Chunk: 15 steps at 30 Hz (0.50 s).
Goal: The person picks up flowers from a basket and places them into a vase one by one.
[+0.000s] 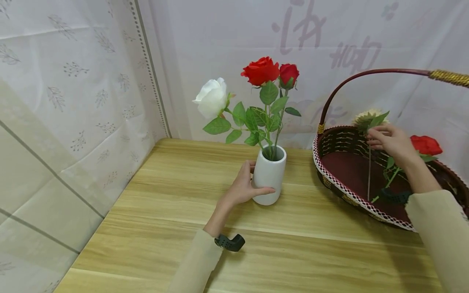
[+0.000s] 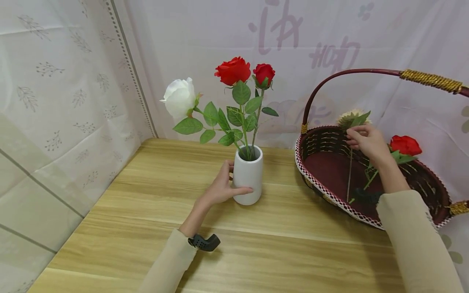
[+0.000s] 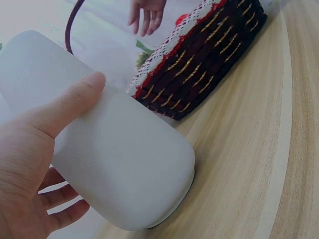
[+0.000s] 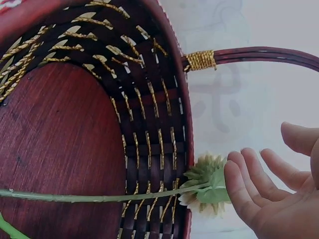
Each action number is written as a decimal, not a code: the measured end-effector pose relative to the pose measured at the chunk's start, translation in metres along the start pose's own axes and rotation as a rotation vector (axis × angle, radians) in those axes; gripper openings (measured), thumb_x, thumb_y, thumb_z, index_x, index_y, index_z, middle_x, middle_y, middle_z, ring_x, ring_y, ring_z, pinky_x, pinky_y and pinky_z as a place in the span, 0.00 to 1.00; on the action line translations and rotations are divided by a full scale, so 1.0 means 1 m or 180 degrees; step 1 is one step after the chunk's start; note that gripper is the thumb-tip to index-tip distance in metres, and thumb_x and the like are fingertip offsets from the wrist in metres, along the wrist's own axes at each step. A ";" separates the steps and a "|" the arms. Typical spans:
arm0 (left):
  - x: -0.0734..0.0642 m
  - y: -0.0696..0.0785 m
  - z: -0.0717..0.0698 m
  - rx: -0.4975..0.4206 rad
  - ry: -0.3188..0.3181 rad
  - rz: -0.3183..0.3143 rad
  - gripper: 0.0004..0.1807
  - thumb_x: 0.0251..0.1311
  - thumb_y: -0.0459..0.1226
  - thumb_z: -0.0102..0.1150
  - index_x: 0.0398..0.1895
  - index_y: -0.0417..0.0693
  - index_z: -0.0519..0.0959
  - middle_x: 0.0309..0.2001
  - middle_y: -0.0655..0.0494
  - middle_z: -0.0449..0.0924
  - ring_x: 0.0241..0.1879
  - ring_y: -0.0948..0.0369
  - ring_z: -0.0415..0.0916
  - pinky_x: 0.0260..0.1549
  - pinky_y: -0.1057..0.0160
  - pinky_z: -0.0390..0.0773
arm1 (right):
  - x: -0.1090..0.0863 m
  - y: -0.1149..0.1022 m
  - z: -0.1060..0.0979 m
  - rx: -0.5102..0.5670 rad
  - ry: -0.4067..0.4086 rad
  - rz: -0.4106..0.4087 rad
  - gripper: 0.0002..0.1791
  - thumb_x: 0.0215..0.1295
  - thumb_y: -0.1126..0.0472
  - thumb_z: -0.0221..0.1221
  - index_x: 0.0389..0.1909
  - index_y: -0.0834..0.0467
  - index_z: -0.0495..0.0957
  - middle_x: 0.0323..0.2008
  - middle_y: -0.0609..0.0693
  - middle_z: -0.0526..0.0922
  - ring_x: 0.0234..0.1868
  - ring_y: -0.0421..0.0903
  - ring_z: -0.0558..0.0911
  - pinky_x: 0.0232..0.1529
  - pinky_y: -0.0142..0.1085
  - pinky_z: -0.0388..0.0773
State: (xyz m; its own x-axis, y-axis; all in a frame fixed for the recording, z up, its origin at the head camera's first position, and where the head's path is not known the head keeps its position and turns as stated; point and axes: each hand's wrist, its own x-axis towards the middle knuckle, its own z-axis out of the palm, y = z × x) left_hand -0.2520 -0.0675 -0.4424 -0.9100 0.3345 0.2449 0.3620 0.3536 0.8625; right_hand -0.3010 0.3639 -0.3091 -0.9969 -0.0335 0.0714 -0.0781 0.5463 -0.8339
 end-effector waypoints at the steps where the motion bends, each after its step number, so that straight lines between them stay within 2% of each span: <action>1: 0.000 0.000 0.000 -0.0005 0.0000 -0.0002 0.50 0.48 0.48 0.81 0.68 0.48 0.58 0.61 0.51 0.64 0.56 0.57 0.68 0.53 0.53 0.73 | 0.001 0.001 0.000 -0.0021 0.0026 0.0011 0.37 0.76 0.43 0.50 0.68 0.71 0.59 0.33 0.24 0.75 0.34 0.25 0.80 0.37 0.23 0.78; 3: 0.000 0.000 0.000 -0.0004 0.0002 -0.0004 0.50 0.48 0.48 0.81 0.68 0.49 0.58 0.61 0.51 0.64 0.56 0.57 0.68 0.52 0.53 0.73 | 0.002 0.003 0.000 -0.0069 0.0061 0.0052 0.42 0.76 0.41 0.49 0.71 0.74 0.55 0.37 0.30 0.76 0.33 0.25 0.79 0.36 0.23 0.78; 5: 0.000 0.000 0.000 0.0001 0.0014 0.0001 0.50 0.48 0.47 0.81 0.68 0.48 0.58 0.61 0.51 0.64 0.56 0.57 0.68 0.52 0.53 0.73 | 0.003 0.005 0.000 -0.0111 0.0100 0.0119 0.45 0.76 0.40 0.47 0.73 0.75 0.51 0.47 0.46 0.79 0.33 0.23 0.78 0.36 0.22 0.77; 7: 0.000 0.000 0.000 0.0004 0.0027 0.0010 0.49 0.48 0.47 0.81 0.68 0.48 0.58 0.61 0.51 0.64 0.56 0.57 0.68 0.52 0.53 0.73 | 0.004 0.008 -0.001 -0.0154 0.0126 0.0174 0.46 0.76 0.40 0.46 0.74 0.75 0.49 0.58 0.63 0.73 0.32 0.22 0.76 0.36 0.22 0.76; 9: 0.000 0.000 0.000 0.0003 0.0031 0.0017 0.49 0.48 0.47 0.81 0.67 0.48 0.58 0.61 0.51 0.64 0.55 0.57 0.68 0.52 0.53 0.73 | 0.004 0.011 -0.002 -0.0173 0.0143 0.0223 0.45 0.77 0.41 0.44 0.75 0.75 0.47 0.64 0.72 0.63 0.31 0.21 0.75 0.35 0.21 0.76; 11: 0.000 0.000 0.000 0.0001 0.0024 0.0014 0.49 0.48 0.47 0.81 0.67 0.48 0.58 0.61 0.51 0.64 0.56 0.57 0.68 0.52 0.53 0.73 | 0.005 0.015 -0.004 -0.0219 0.0170 0.0267 0.44 0.78 0.43 0.44 0.74 0.76 0.47 0.61 0.70 0.68 0.31 0.21 0.75 0.35 0.21 0.76; 12: 0.000 0.000 0.000 -0.0003 0.0020 0.0013 0.49 0.48 0.47 0.81 0.67 0.48 0.58 0.61 0.51 0.64 0.56 0.57 0.68 0.52 0.53 0.73 | 0.005 0.017 -0.005 -0.0242 0.0191 0.0288 0.44 0.78 0.43 0.45 0.74 0.77 0.48 0.57 0.66 0.71 0.30 0.22 0.75 0.35 0.22 0.77; 15: 0.000 0.000 0.000 -0.0008 0.0012 0.0005 0.49 0.48 0.48 0.81 0.68 0.48 0.58 0.61 0.50 0.64 0.56 0.57 0.68 0.52 0.52 0.73 | 0.004 0.023 -0.007 -0.0294 0.0194 0.0316 0.42 0.79 0.46 0.45 0.73 0.78 0.50 0.54 0.64 0.73 0.30 0.22 0.75 0.34 0.23 0.77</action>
State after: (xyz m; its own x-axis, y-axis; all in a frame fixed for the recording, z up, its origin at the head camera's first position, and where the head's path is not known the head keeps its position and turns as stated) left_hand -0.2517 -0.0675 -0.4419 -0.9102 0.3318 0.2478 0.3629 0.3510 0.8632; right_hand -0.3069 0.3821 -0.3241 -0.9969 0.0738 0.0265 0.0250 0.6193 -0.7848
